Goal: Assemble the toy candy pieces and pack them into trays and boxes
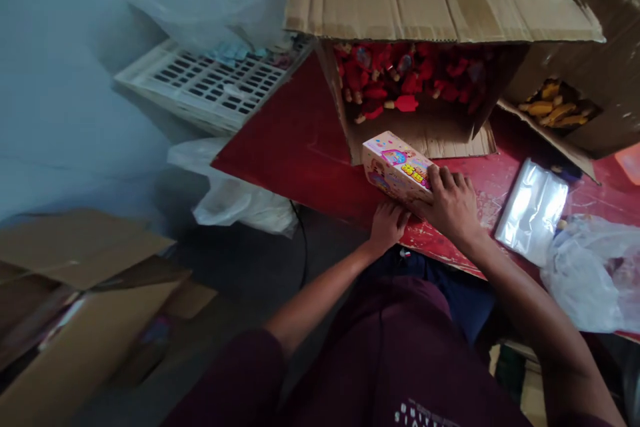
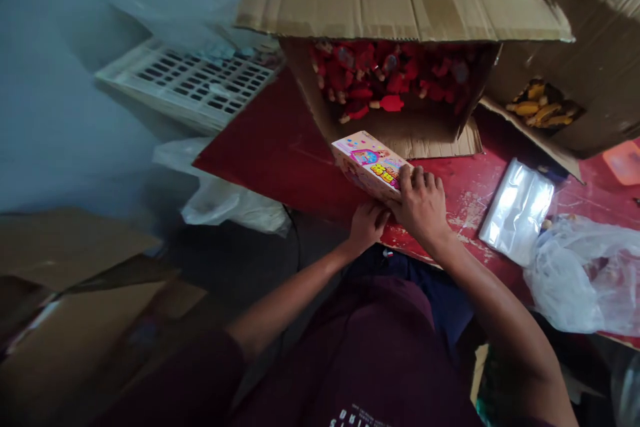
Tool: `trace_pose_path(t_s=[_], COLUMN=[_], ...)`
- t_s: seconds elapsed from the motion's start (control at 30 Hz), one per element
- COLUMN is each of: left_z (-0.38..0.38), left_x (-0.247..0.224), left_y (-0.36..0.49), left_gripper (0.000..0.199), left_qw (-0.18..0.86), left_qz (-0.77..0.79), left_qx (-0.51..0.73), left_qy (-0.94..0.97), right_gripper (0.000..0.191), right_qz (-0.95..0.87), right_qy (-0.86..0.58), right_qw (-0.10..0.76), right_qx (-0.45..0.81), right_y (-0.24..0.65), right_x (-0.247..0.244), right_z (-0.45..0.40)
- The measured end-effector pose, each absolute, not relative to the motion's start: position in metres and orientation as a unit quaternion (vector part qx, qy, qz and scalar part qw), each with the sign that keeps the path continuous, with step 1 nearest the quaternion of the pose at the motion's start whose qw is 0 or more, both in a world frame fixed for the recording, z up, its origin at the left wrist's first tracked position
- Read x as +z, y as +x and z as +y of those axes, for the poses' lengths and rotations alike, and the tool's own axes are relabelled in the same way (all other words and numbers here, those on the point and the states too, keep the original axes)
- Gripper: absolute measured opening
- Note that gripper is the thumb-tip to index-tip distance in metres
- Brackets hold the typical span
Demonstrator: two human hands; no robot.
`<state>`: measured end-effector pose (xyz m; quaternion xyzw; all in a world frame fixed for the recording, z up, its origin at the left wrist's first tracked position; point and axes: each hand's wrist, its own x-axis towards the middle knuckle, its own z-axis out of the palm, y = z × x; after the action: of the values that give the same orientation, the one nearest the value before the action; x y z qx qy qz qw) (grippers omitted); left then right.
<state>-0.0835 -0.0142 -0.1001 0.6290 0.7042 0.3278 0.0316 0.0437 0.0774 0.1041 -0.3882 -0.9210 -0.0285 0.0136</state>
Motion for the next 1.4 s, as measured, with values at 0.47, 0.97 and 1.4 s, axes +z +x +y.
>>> trace_pose_path(t_s=[0.47,0.97,1.4], left_z=[-0.003,0.007,0.016], left_x=[-0.116,-0.142,-0.142], left_y=[-0.086,-0.089,-0.123], left_gripper=[0.026,0.031,0.074], left_qw=[0.035,0.033,0.09], left_qz=[0.709,0.761,0.715], left_qx=[0.36,0.477,0.588], left_qy=[0.605,0.438,0.367], right_gripper=[0.069,0.071,0.071], right_qz=[-0.91,-0.917,-0.919], right_qy=[-0.401,-0.381,-0.383], right_qw=[0.08,0.067,0.065], right_qx=[-0.068,-0.096,-0.064], right_y=[0.047,0.05,0.055], right_x=[0.078,0.068,0.066], right_z=[0.069,0.067,0.063])
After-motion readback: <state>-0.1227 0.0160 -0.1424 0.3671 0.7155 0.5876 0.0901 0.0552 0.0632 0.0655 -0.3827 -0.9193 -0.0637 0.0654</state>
